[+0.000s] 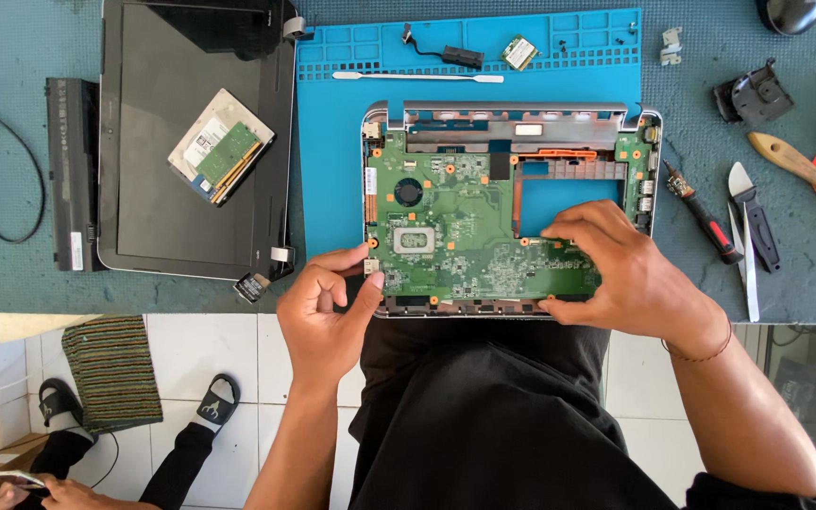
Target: The person removes screws from a laptop motherboard using a screwdriver and a plastic spudger. They lift the motherboard out of the laptop chassis and place it on a blue mat. The person then uses a screwdriver to remove screws from the cooling fan and heatsink, detaching them from the board.
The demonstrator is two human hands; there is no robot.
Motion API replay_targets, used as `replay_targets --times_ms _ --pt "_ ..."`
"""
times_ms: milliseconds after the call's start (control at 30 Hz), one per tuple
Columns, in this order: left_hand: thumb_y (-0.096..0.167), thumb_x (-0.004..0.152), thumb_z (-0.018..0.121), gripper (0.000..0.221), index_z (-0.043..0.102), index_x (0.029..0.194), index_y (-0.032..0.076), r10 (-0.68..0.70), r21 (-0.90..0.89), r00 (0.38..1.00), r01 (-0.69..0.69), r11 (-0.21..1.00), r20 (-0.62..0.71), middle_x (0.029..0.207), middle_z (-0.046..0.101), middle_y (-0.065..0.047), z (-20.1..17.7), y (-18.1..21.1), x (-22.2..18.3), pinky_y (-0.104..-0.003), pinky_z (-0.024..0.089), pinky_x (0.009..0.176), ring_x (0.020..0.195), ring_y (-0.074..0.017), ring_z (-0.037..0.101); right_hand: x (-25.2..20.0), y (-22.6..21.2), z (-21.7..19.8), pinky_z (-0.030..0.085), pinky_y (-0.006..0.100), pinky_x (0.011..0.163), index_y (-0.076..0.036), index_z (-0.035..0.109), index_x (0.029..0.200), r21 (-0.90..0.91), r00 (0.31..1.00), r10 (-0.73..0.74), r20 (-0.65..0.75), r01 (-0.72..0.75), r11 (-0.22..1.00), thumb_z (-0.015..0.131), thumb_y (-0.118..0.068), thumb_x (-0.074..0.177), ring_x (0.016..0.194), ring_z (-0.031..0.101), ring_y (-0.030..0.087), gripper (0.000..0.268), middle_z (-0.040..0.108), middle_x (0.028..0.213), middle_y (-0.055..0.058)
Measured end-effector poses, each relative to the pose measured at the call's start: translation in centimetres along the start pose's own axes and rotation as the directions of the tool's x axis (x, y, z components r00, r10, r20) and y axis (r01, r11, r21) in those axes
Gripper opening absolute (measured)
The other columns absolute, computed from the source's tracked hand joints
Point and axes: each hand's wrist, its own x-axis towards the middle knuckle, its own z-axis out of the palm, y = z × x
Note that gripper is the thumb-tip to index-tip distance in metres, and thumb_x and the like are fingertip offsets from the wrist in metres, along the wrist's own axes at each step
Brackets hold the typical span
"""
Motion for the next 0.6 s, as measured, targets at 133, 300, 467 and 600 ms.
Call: replay_targets --times_ms 133,300,467,600 --pt "0.004 0.092 0.074 0.043 0.036 0.074 0.013 0.035 -0.026 0.999 -0.034 0.999 0.012 0.110 0.072 -0.021 0.1 0.0 0.1 -0.036 0.063 0.089 0.116 -0.0389 0.076 -0.1 0.0 -0.2 0.051 0.040 0.101 -0.004 0.062 0.129 0.001 0.999 0.042 0.012 -0.042 0.999 0.091 -0.028 0.068 0.125 0.057 0.027 0.071 0.059 0.126 0.011" --pt "0.008 0.093 0.073 0.037 0.039 0.076 0.011 0.017 -0.034 1.000 -0.016 0.999 0.026 0.114 0.071 -0.026 0.2 -0.1 0.3 -0.041 0.065 0.092 0.120 -0.0370 0.073 0.0 0.0 -0.3 0.050 0.037 0.104 -0.004 0.064 0.126 0.011 0.999 0.028 -0.030 -0.028 1.000 0.092 -0.028 0.064 0.121 0.061 0.027 0.072 0.063 0.124 0.012" --pt "0.010 0.093 0.072 0.030 0.044 0.083 0.012 -0.019 -0.053 0.996 0.024 0.998 0.082 0.131 0.068 -0.025 -0.2 0.3 0.0 -0.044 0.061 0.104 0.131 -0.0379 0.067 0.1 -0.1 -0.5 0.052 0.037 0.100 -0.004 0.065 0.129 -0.017 0.999 0.026 -0.034 -0.026 1.000 0.092 -0.030 0.066 0.121 0.062 0.026 0.074 0.061 0.128 0.013" --pt "0.018 0.084 0.086 0.034 0.057 0.101 0.011 0.117 0.016 0.951 -0.127 0.992 0.285 0.148 0.057 -0.024 -1.5 0.5 0.4 -0.048 0.056 0.115 0.144 -0.0389 0.057 0.0 -0.2 -0.8 0.052 0.035 0.099 -0.004 0.065 0.130 -0.002 0.999 0.039 -0.038 -0.039 0.999 0.091 -0.028 0.065 0.119 0.064 0.024 0.074 0.061 0.129 0.013"
